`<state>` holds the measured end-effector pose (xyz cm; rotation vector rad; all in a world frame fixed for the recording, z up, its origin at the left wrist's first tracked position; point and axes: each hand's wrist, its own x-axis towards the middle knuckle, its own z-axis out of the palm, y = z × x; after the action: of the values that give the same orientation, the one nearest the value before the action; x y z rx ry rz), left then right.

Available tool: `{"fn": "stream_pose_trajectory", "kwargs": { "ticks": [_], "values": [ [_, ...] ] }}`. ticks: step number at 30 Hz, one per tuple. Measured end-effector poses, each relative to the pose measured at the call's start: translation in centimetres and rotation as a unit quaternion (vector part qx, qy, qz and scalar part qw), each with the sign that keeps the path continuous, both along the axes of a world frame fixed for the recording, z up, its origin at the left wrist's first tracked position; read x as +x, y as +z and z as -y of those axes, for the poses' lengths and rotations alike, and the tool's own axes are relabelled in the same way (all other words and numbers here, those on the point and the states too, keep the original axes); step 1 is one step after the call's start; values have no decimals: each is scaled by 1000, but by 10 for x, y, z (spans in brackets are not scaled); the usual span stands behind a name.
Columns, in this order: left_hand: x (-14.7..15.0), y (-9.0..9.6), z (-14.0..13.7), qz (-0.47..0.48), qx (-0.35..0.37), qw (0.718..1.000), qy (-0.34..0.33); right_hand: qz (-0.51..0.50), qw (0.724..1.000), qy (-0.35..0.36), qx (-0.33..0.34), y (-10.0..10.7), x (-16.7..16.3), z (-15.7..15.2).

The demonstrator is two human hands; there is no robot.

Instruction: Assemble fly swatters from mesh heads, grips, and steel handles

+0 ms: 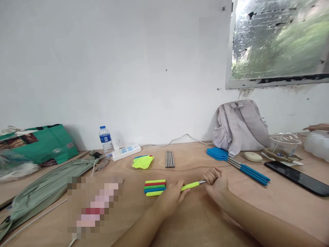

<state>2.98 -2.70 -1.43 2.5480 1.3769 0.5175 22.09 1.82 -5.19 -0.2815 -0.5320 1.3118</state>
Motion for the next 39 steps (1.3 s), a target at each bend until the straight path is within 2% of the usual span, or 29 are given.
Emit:
{"fn": "stream_pose_trajectory", "kwargs": {
  "ticks": [3,7,12,15,19,25,30,33,36,39],
  "values": [
    [6,-1,5,-53,-6,999,-1,-13,1000,-26,-9,-14,-4,-2],
    [10,-5,8,-93,12,996,6,-9,1000,-22,-10,-29,-6,-8],
    [12,-7,9,-105,49,993,-31,-8,1000,-2,-4,-34,-6,-8],
    [14,-9,11,-113,60,991,-29,-3,1000,9,9,-34,-7,-6],
    [14,-9,11,-116,65,991,-31,-14,999,39,-2,-26,-12,-6],
    [3,2,1,-88,82,993,16,-45,995,91,0,7,-26,-3],
    [1,3,-5,-44,87,995,-6,36,979,194,-58,20,-53,22],
    [0,0,-6,-1,129,990,-48,98,968,225,-48,20,-62,32],
    [-13,3,-15,40,212,974,-66,132,970,200,-36,19,-53,28],
    [-46,6,-34,72,304,950,-18,172,968,175,-59,16,-32,14]
  ]
}}
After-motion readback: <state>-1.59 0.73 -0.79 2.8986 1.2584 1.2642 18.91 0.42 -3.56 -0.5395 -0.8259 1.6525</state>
